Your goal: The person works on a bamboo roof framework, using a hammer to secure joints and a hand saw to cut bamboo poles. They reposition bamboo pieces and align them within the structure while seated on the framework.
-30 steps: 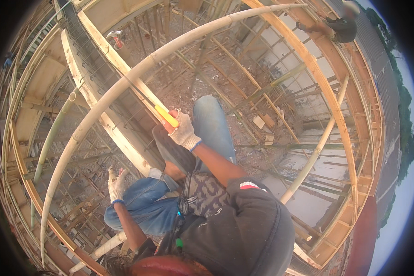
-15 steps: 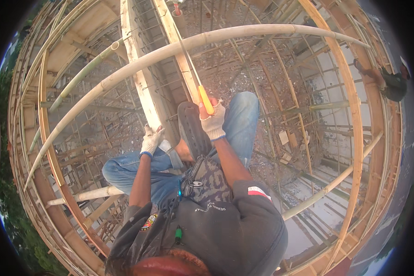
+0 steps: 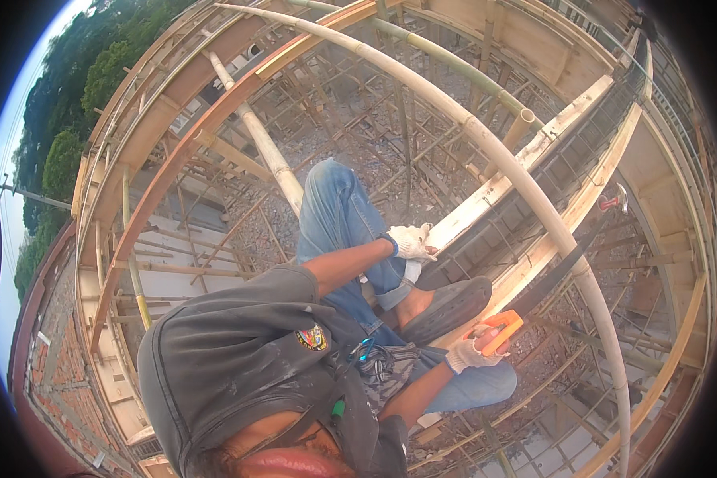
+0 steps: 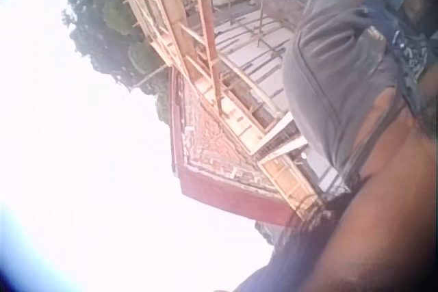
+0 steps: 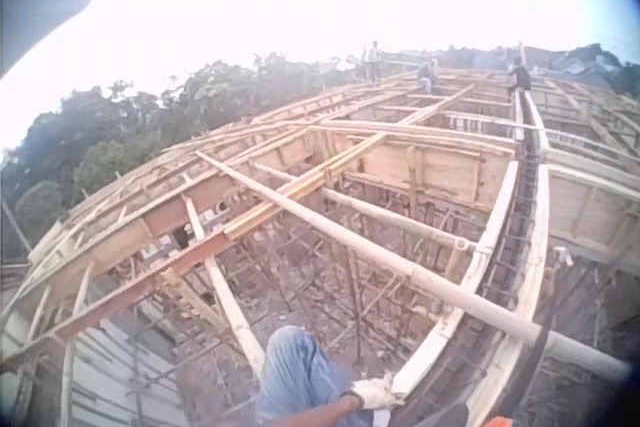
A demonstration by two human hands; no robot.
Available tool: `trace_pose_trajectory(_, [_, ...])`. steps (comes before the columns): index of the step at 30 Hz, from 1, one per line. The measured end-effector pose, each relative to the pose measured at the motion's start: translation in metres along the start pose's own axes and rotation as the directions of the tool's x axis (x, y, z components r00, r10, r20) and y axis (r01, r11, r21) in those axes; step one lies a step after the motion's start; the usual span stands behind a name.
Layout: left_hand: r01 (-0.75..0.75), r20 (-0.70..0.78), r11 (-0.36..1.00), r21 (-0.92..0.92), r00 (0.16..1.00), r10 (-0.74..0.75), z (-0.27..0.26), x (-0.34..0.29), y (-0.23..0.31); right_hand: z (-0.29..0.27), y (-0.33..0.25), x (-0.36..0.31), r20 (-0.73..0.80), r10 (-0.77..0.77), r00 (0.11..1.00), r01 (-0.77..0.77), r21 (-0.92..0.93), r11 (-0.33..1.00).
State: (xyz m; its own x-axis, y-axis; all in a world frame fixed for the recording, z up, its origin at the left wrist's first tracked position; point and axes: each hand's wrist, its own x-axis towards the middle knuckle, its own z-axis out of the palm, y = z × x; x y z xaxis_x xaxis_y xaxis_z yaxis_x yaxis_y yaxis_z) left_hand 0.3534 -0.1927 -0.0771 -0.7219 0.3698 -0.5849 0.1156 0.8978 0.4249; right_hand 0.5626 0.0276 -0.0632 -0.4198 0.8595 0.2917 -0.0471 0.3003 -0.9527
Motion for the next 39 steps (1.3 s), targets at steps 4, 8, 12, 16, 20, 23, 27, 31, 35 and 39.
trace_pose_trajectory(4, [-0.029,0.019,1.000,-0.006,0.999,0.029,0.000,0.005,0.015,0.002,0.024,0.023,0.012,0.107,0.994,-0.107,-0.048,0.993])
trace_pose_trajectory(8, [-0.011,0.021,0.999,-0.041,1.000,0.012,0.001,0.000,0.010,0.012,0.021,0.033,-0.023,0.160,0.987,-0.160,-0.014,0.987])
trace_pose_trajectory(12, [-0.022,0.026,1.000,-0.015,0.999,0.022,-0.004,0.001,0.013,0.017,0.017,0.028,-0.126,-0.068,0.990,0.064,-0.034,0.997])
trace_pose_trajectory(16, [-0.031,0.049,0.999,-0.017,0.998,0.032,-0.003,0.006,0.008,0.012,0.040,0.034,0.067,0.231,0.971,-0.237,0.105,0.966])
trace_pose_trajectory(20, [-0.030,0.039,0.998,0.063,0.999,0.028,-0.014,0.003,0.018,0.006,0.059,0.034,0.079,0.206,0.975,-0.215,0.116,0.970])
trace_pose_trajectory(23, [-0.004,0.104,0.999,0.033,0.995,0.001,-0.016,0.005,0.019,0.014,0.026,0.031,0.007,0.018,1.000,-0.018,-0.002,1.000])
trace_pose_trajectory(27, [0.007,0.070,0.998,0.068,0.997,-0.012,-0.003,0.016,0.005,0.021,0.006,0.022,0.094,0.239,0.966,-0.251,0.137,0.958])
trace_pose_trajectory(31, [-0.023,0.083,0.997,0.073,0.996,0.016,-0.006,0.013,0.013,0.018,0.023,0.023,0.058,0.134,0.989,-0.131,-0.060,0.990])
trace_pose_trajectory(35, [0.000,0.079,0.996,0.094,0.997,-0.007,-0.007,0.010,0.011,0.024,-0.006,0.009,0.050,0.080,0.996,-0.078,-0.045,0.996])
trace_pose_trajectory(39, [0.019,0.139,0.997,0.069,0.990,-0.029,-0.013,0.011,0.014,0.038,0.002,0.020,0.007,0.101,0.995,-0.099,-0.179,0.979])
